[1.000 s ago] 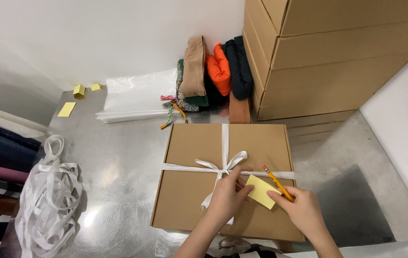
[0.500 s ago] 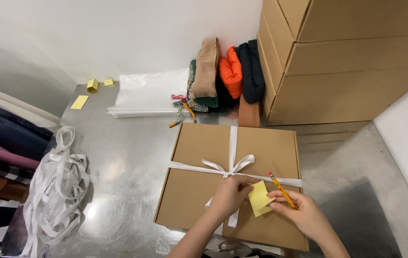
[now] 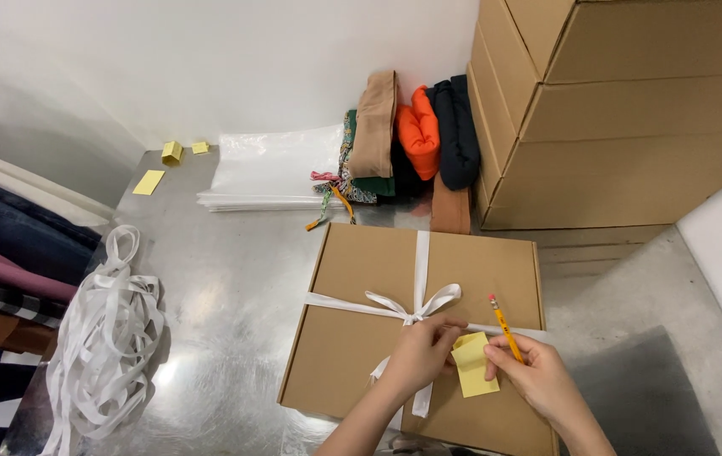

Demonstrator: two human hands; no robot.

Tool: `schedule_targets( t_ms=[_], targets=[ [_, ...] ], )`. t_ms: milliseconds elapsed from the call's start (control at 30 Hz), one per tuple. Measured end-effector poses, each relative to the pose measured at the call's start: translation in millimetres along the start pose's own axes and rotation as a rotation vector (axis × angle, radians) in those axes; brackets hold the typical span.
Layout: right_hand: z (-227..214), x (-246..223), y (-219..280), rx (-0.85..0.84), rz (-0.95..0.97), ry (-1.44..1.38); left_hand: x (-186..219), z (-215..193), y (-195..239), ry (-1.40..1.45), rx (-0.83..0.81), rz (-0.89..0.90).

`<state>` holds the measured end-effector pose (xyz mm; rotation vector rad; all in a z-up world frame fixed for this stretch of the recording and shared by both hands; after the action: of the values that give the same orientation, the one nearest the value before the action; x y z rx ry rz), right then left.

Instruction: The person writes on a yellow sticky note with a pencil and places it on a cardboard box tied with a white ribbon. They then pick up a folded brown garment, wrap it in a clear plastic bag, and place the wrapped garment into an open cardboard box.

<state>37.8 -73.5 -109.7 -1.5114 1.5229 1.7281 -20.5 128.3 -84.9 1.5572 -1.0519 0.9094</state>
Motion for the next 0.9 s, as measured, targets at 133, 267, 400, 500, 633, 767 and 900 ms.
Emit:
schedule_targets(
  t_ms=[133,267,400,500,633,767,900],
  targets=[
    [-4,23,-15,0.019,-0.014,-0.088,2,2,-1,0.025,-0.032,-0.021],
    [-2,4,-1,0.099,0.143,0.02,-2,5,-1,0.0,-0.025,-0.015],
    [-1,9,-4,0.199,0.2,0.13,-18,13,-6,-0.116,-0.052,-0.001],
    [-4,43,-26,0.266,0.117,0.082,-27,18,-7,-0.204,-0.014,0.09],
    [1,5,-3,0.284,0.218,0.186,-11,18,3,-0.102,0.043,-0.026],
    [3,-3,2,0.29,0.251,0.16,-19,22,-1,0.038,0.073,0.023],
    [-4,36,-20,0.304,0.177,0.15,-37,29,-12,0.074,0.088,0.081]
  ],
)
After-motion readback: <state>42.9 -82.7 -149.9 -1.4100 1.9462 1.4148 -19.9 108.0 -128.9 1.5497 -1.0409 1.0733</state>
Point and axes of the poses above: each hand's wrist, its own y-axis away from the middle knuckle, its own z-axis out of the palm, x = y × z, the point moved 1 cm from there along -y, towards the middle knuckle, and after that the axes turned 6 degrees about z, right-handed, at the moved point
